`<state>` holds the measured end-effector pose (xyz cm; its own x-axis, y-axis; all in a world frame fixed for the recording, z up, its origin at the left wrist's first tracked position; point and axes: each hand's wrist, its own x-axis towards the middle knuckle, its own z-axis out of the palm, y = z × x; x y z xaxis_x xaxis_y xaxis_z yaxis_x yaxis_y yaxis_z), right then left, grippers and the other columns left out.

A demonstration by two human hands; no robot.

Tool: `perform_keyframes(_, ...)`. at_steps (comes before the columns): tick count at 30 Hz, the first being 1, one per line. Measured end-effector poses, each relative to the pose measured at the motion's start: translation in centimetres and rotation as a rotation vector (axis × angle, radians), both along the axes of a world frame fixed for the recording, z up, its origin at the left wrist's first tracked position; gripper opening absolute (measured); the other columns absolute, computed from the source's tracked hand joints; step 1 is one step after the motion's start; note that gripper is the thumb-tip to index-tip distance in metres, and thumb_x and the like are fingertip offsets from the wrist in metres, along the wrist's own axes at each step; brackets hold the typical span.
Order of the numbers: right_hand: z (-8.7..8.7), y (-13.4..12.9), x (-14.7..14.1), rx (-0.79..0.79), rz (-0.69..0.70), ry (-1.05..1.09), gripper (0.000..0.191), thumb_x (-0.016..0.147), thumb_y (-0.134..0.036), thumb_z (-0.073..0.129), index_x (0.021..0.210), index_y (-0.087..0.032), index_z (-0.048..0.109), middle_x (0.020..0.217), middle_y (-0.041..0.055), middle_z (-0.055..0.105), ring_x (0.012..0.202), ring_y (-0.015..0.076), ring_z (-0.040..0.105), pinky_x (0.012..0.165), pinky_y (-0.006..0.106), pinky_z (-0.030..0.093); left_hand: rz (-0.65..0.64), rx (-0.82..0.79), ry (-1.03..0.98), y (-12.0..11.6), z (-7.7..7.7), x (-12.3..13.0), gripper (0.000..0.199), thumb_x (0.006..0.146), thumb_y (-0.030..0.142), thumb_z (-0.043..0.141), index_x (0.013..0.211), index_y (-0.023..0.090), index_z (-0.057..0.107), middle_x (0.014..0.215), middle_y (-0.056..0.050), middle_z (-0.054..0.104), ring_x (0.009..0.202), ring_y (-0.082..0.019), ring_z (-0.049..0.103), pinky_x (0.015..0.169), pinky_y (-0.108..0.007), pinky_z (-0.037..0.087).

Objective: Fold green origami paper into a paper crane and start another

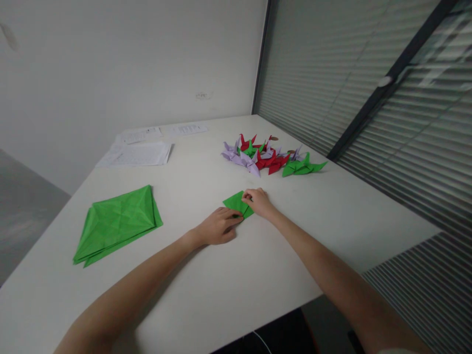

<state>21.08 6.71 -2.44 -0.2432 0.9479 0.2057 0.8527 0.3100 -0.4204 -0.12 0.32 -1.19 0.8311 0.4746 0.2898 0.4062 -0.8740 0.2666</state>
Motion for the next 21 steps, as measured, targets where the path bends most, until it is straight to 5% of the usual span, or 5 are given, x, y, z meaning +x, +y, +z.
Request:
perform_keyframes(5,0.26,-0.06,-0.17,-0.040,-0.018,-0.027,0.004,0.084,-0.024,0.064,0.085,-0.023,0.067,0.086,0.0023,0.072,0.087,0.0221,0.056,0.081,0.034,0.037,0.014,-0.012,-0.008,-0.02,-0.19,0.01,0.043,0.082,0.022,0.051,0.125,0.017,0.056,0.138,-0.014,0.051,0.121,-0.028,0.052,0.105,-0.044,0.039)
perform_keyframes(12,0.38,-0.16,-0.28,-0.059,-0.034,-0.039,0.005,0.084,-0.024,0.063,0.085,-0.022,0.067,0.086,0.0026,0.071,0.088,0.0223,0.055,0.079,0.033,0.035,0.071,-0.091,-0.124,0.16,-0.26,-0.14,0.064,0.082,0.019,0.050,0.144,0.014,0.032,0.138,-0.015,0.051,0.127,-0.026,0.048,0.107,-0.043,0.039)
perform_keyframes(21,0.31,-0.12,-0.15,-0.042,-0.023,-0.041,0.006,0.084,-0.024,0.062,0.086,-0.023,0.067,0.087,0.0029,0.071,0.087,0.0221,0.055,0.078,0.033,0.036,-0.025,-0.002,-0.096,0.16,-0.24,-0.40,0.029,0.086,0.017,0.048,0.110,0.018,0.062,0.125,-0.012,0.061,0.115,-0.022,0.058,0.106,-0.042,0.041)
